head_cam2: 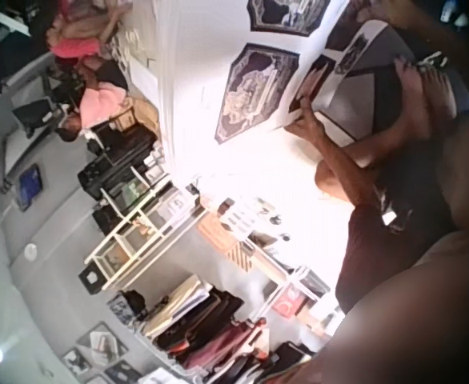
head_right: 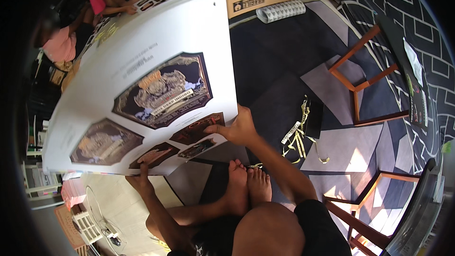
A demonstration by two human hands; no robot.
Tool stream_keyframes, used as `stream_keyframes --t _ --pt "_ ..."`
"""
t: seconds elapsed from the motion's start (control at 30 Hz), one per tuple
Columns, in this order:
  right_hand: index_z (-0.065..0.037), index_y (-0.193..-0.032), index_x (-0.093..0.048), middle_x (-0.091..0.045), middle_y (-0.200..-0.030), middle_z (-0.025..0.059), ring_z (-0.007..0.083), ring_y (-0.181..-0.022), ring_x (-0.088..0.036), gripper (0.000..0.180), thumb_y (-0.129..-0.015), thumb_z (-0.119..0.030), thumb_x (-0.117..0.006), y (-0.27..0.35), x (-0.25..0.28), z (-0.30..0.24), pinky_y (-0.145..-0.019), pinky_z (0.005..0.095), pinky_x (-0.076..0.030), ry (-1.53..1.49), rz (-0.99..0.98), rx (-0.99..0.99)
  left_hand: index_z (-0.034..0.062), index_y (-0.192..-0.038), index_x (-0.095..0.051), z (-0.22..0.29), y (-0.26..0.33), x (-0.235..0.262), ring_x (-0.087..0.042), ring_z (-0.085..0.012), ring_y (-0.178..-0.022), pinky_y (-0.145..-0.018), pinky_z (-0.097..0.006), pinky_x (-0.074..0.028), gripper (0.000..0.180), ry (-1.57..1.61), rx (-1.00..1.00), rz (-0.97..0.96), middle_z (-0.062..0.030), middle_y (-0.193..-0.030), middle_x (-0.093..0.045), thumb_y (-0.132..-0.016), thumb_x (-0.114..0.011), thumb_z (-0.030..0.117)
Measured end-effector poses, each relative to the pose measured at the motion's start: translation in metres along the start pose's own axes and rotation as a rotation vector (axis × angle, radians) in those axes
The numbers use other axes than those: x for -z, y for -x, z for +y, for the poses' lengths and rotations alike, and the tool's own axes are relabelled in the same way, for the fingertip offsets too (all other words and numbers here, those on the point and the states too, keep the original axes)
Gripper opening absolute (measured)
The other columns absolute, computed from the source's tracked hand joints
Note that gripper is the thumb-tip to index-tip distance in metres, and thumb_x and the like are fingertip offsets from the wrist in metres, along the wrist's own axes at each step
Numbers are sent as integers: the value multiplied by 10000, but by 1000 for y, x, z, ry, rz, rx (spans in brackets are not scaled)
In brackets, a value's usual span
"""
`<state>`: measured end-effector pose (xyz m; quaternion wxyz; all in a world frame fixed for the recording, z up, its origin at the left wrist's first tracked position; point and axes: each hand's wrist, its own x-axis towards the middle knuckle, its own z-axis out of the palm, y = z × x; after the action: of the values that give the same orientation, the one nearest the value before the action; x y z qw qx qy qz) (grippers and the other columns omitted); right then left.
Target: The person sits on the floor and sorts through a stack of printed sheets containing card designs. They lift, flip, and separate the sheets, occasionally placing them into piles on the floor.
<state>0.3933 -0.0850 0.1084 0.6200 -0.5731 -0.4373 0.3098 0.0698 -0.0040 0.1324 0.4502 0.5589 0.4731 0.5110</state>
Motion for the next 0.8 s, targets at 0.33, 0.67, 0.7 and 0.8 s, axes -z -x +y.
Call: stream_keyframes --t 0.33,0.67,0.7,0.8 --pt "54 -1153 -624 -724 -1030 130 172 -911 -688 473 -814 -203 -830 7 59 6 -805 318 -562 -67 129 -419 -108 -1185 -642 25 -59 -102 -625 -253 -1018 -915 -336 -487 538 -157 265 -238 -161 -1149 -672 -790 -850 190" --pt "66 -1170 -636 -697 -1091 127 203 -923 -675 405 -834 -99 -789 30 120 104 -819 337 -547 -446 684 -623 -78 -1054 -709 -65 -161 -282 -687 -264 -882 -755 -390 -543 596 -672 255 -807 -159 -986 -719 -730 -873 394" --pt "54 -1183 -634 -692 -1103 125 216 -952 -671 411 -836 -103 -788 27 136 118 -829 350 -545 -459 741 -611 43 -1289 -625 -65 -160 -325 -681 -155 -984 -908 -330 -541 429 -387 418 -1035 -69 -1129 -710 -921 -707 247" --pt "34 -1218 -618 -677 -1122 123 244 -996 -664 435 -840 -114 -774 -2 179 123 -865 368 -535 -498 894 -652 47 -1033 -758 -73 -181 -427 -740 -229 -880 -805 -335 -564 551 -739 133 -951 -144 -966 -756 -671 -885 442"
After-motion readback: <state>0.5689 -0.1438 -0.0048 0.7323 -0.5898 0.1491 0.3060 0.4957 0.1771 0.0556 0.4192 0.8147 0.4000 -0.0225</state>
